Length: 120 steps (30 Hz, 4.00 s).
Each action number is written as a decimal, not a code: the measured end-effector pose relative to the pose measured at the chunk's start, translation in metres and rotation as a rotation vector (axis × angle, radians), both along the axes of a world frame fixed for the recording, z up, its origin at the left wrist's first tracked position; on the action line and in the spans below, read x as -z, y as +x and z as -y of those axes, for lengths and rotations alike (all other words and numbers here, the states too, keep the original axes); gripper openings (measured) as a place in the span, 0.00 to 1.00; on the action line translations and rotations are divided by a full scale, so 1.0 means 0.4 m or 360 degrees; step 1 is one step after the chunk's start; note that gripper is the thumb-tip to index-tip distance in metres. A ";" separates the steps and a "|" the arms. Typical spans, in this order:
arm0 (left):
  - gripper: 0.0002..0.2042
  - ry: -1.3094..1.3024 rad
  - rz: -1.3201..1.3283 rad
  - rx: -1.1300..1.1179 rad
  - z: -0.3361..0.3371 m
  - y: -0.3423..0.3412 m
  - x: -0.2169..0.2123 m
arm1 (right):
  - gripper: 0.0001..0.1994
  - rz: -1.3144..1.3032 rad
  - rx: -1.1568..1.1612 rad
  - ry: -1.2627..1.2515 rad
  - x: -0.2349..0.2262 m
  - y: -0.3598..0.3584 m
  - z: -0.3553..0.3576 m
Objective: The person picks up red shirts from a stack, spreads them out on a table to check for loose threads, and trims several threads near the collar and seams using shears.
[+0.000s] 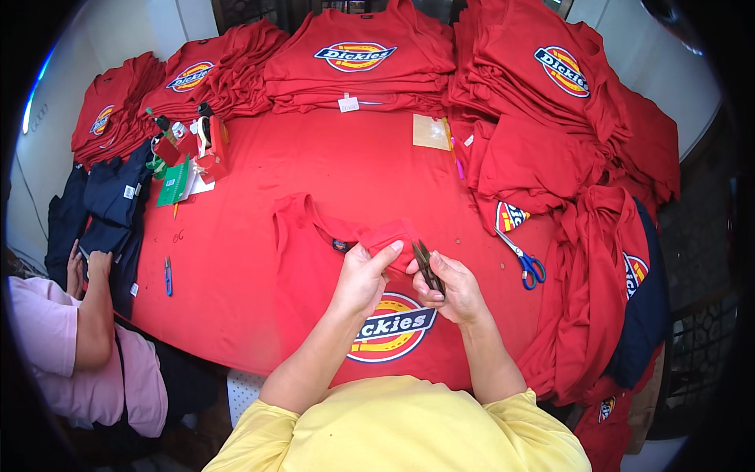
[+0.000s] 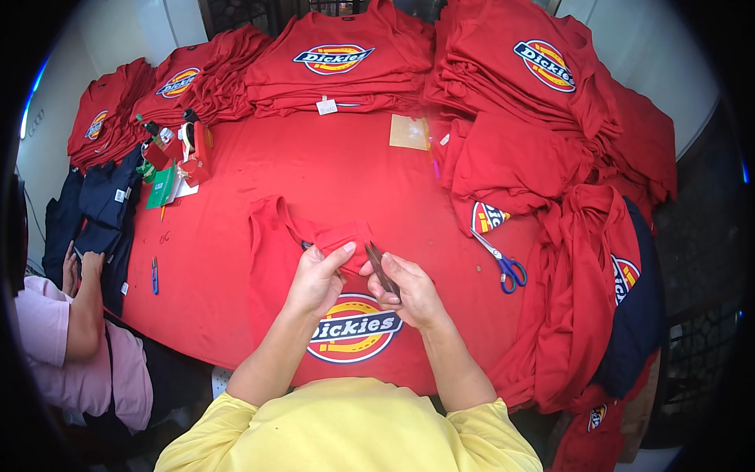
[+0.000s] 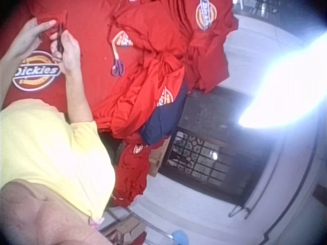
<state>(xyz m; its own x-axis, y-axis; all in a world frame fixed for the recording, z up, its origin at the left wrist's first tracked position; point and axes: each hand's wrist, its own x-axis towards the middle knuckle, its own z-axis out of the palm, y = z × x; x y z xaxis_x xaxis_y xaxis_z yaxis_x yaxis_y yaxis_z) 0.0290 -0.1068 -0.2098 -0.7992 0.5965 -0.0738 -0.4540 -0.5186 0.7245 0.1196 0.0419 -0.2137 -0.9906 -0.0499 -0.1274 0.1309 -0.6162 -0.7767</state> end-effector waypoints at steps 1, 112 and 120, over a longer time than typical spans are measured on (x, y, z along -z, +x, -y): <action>0.07 0.0009 -0.0003 0.0002 -0.001 0.000 0.001 | 0.19 0.0012 0.0009 0.0006 -0.003 0.000 0.001; 0.06 -0.1902 -0.1610 0.0058 0.349 0.175 0.081 | 0.15 -0.0071 0.1050 0.2721 0.223 0.176 -0.027; 0.04 -0.2123 -0.1132 -0.0626 0.490 0.079 0.009 | 0.08 0.0036 0.1142 0.2923 0.130 0.113 -0.072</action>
